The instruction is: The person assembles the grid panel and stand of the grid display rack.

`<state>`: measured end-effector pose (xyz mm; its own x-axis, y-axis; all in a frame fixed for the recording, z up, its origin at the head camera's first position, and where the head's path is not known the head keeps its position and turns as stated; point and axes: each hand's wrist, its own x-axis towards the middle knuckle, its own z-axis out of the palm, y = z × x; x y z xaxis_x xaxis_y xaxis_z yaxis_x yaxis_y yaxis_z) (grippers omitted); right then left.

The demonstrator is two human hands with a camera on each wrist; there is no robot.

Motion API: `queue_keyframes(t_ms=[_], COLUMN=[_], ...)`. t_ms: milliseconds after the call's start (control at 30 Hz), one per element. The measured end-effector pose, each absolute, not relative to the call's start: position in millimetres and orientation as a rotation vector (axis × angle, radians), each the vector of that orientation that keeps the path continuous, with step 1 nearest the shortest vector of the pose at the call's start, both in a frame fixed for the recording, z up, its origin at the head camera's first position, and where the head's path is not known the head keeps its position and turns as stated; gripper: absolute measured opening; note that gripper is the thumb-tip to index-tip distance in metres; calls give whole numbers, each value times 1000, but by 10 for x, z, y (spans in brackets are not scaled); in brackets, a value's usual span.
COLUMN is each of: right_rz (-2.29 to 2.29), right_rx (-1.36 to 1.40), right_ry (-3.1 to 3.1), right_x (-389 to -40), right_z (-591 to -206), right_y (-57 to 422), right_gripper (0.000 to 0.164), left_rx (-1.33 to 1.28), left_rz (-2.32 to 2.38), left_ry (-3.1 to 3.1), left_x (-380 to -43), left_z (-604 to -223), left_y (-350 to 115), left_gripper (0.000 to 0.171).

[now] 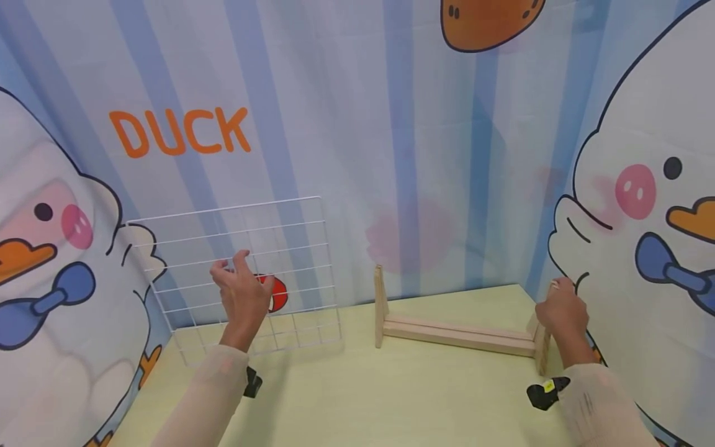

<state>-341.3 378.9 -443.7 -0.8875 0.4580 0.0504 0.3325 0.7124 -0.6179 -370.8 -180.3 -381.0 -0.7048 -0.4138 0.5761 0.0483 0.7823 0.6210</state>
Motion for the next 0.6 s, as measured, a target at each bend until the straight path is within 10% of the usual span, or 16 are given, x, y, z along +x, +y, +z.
queue_keyframes(t_ms=[600], right_rz=[788], right_rx=[-279], right_ry=[-2759], right_x=[-3607], right_z=[-4429], right_y=[3436], right_gripper=[61], left_rx=[236], left_rz=[-769], left_ry=[-2200], left_x=[-3671], left_z=[-3782], left_y=[-1738], left_gripper=[61])
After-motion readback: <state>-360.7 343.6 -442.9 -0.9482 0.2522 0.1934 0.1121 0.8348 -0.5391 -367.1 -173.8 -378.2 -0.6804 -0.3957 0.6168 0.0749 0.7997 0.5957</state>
